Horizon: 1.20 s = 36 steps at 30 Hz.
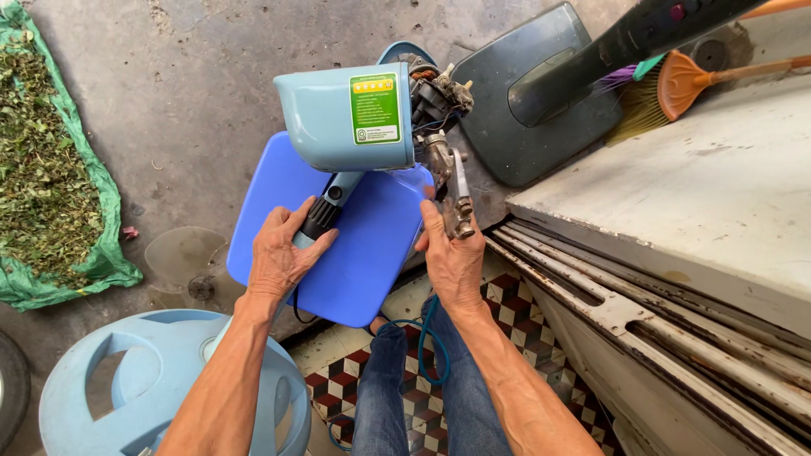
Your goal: The person disassembles a light blue pedestal fan, removes the motor housing, and uses a power drill to remove the fan blade hub. The person then reassembles the fan components on a workbench.
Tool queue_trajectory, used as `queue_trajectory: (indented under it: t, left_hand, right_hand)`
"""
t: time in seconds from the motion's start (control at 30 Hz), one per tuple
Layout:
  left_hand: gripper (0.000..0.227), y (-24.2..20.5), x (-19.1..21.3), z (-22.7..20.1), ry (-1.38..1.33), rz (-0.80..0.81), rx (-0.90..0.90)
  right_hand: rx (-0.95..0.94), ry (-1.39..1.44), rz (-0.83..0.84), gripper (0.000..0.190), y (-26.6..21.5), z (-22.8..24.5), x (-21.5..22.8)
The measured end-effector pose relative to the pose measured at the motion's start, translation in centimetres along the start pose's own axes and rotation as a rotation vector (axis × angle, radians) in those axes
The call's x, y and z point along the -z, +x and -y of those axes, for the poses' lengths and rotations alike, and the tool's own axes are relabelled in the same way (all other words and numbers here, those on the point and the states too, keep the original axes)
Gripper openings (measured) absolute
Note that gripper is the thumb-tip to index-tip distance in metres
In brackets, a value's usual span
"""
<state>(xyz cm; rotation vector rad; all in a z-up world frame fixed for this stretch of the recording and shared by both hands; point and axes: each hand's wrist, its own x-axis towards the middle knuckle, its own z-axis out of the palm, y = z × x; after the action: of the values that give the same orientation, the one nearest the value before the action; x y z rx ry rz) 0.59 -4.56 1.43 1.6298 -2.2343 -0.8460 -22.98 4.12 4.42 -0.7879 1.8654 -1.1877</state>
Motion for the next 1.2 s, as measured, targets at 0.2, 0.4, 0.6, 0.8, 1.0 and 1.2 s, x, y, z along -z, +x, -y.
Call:
queue_trajectory:
  t: [0.2, 0.4, 0.6, 0.8, 1.0, 1.2]
  left_hand:
    - [0.062, 0.2, 0.4, -0.4, -0.025, 0.047, 0.035]
    - [0.062, 0.4, 0.7, -0.8, -0.051, 0.09, 0.091]
    - [0.062, 0.5, 0.8, -0.9, -0.054, 0.092, 0.09]
    - [0.062, 0.5, 1.0, -1.0, -0.059, 0.081, 0.085]
    - [0.061, 0.5, 1.0, -0.6, -0.075, 0.079, 0.089]
    - [0.061, 0.5, 0.9, -0.2, -0.084, 0.049, 0.045]
  right_hand:
    - [-0.03, 0.106, -0.009, 0.019, -0.3, -0.2, -0.4]
    - [0.062, -0.017, -0.034, 0.022, -0.3, -0.7, -0.9]
    - [0.218, -0.155, -0.143, 0.019, 0.3, -1.5, -2.1]
    - [0.229, -0.103, -0.105, 0.018, 0.9, -2.2, -2.7]
    - [0.224, -0.078, -0.172, 0.025, 1.7, -2.2, -2.7]
    - [-0.064, 0.212, -0.148, 0.024, 2.1, -1.4, -3.3]
